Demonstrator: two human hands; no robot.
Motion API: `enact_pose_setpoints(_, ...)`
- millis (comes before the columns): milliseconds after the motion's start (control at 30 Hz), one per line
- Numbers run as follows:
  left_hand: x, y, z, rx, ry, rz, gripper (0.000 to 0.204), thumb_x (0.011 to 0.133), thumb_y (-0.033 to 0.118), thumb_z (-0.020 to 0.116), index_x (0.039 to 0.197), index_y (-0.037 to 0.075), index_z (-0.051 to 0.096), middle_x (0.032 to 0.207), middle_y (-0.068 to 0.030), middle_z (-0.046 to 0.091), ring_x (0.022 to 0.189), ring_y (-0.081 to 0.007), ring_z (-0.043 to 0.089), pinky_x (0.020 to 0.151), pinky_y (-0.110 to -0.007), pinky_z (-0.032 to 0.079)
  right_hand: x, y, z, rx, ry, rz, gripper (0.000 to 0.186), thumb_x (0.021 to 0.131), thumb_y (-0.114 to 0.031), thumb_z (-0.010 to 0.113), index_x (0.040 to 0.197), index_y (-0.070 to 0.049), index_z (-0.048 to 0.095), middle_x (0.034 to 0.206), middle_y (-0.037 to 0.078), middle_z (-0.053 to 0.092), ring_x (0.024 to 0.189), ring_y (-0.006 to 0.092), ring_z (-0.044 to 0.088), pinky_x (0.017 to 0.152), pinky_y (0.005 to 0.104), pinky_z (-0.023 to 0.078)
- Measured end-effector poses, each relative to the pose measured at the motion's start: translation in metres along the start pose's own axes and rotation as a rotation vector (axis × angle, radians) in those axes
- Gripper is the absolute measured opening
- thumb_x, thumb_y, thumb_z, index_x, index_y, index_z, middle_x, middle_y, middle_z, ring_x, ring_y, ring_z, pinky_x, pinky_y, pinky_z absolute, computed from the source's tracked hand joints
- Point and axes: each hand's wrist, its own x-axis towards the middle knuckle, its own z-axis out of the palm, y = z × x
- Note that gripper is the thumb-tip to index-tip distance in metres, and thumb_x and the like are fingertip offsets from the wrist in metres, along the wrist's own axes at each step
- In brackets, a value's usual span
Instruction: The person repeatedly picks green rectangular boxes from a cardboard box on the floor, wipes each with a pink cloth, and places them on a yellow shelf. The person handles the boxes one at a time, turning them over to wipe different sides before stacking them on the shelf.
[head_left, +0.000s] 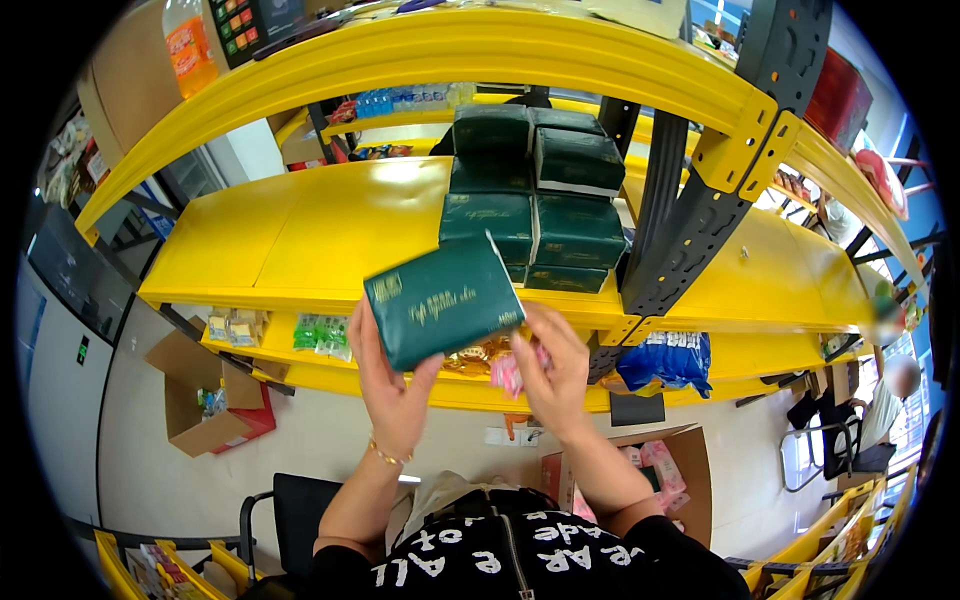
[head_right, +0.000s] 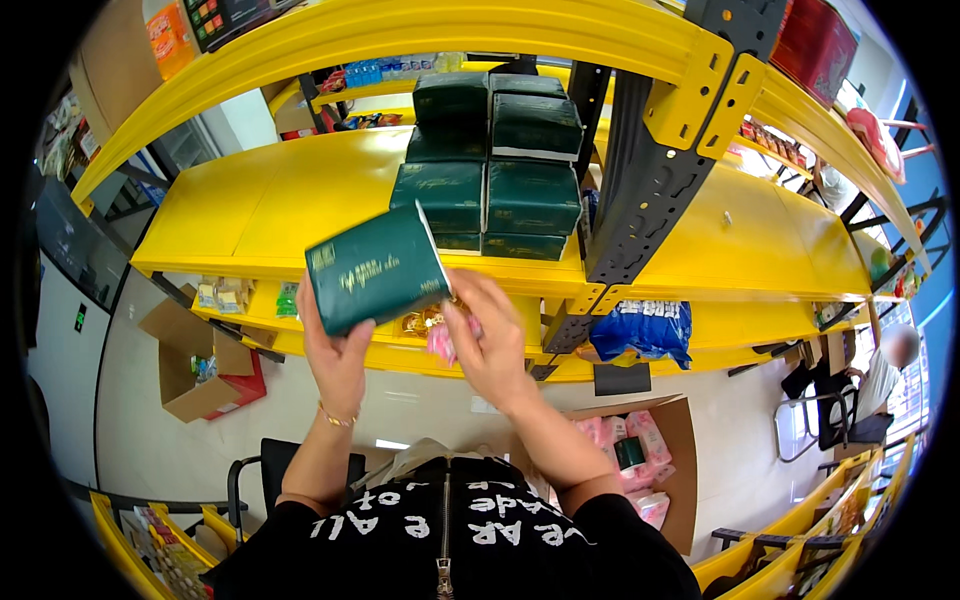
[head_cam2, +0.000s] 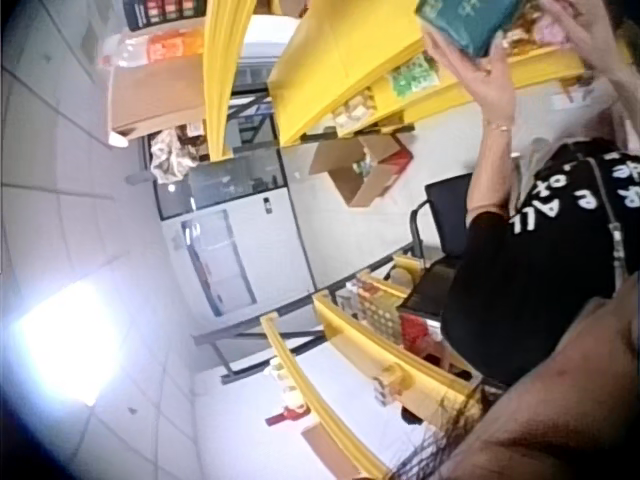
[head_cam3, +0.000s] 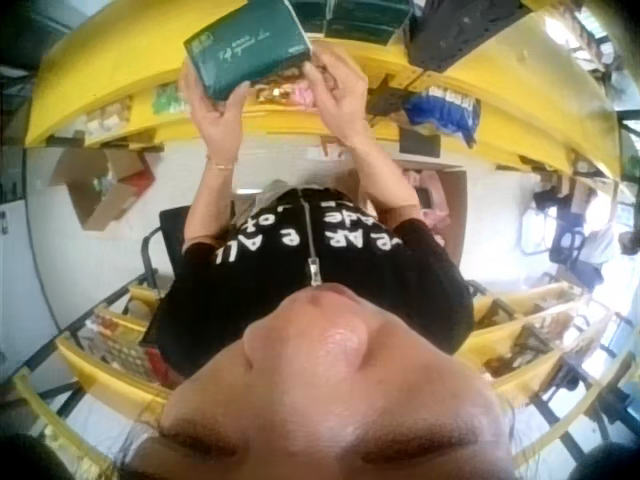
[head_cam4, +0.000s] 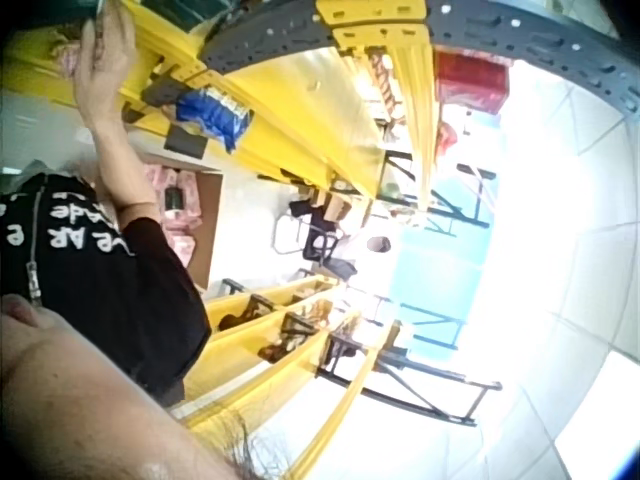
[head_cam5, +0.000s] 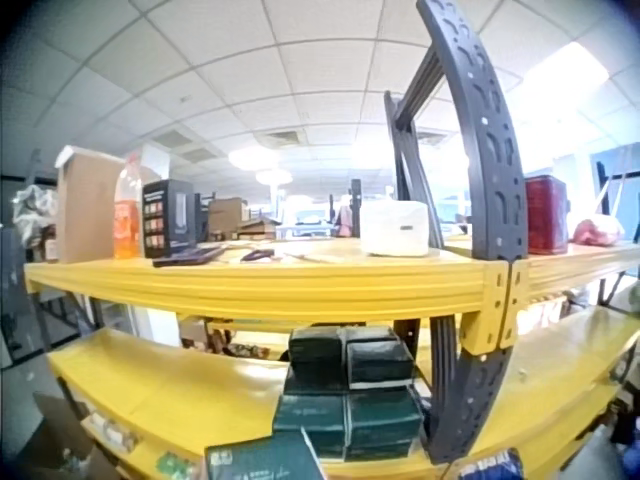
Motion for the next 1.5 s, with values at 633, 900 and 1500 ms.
enact_pose_setpoints(633, 0.205, -0.119, 0.068, -0.205, -0.273, -0.051, 0.069, 0.093, 0.022, 0.060, 0.148, 0.002, 0.023, 0.141, -0.0129, 0.041, 0.129, -0.0208, 0.040, 0.108, -0.030, 0.030, 0.169, 0.059, 0.006, -0.897, 0.054, 0.004, 0.023, 0.083, -0.021, 0.067, 0.103, -0.010, 0.070, 0.141, 0.017, 0.045, 0.073, 0.0331, 0.069, 0.069, 0.0396, 0.056)
enact_pose_setpoints(900, 0.210, -0.147, 0.072, -0.224, -0.315, -0.031, 0.069, 0.093, 0.021, 0.060, 0.147, -0.001, 0.024, 0.143, -0.0162, 0.039, 0.131, -0.0240, 0.039, 0.109, -0.032, 0.030, 0.168, 0.069, 0.009, -1.011, -0.007, 0.057, 0.025, 0.084, -0.023, 0.067, 0.106, -0.011, 0.070, 0.142, 0.014, 0.046, 0.074, 0.0302, 0.070, 0.070, 0.0367, 0.056)
enact_pose_setpoints(1500, 0.213, -0.136, 0.076, -0.150, -0.351, -0.028, 0.067, 0.088, 0.016, 0.066, 0.143, -0.002, 0.032, 0.134, -0.0148, 0.051, 0.124, -0.0215, 0.048, 0.106, -0.030, 0.036, 0.173, 0.080, -0.063, -0.948, 0.008, 0.520, 0.080, 0.078, -0.050, 0.066, 0.142, -0.010, 0.042, 0.116, 0.020, 0.064, 0.108, 0.0337, 0.062, 0.090, 0.0388, 0.050)
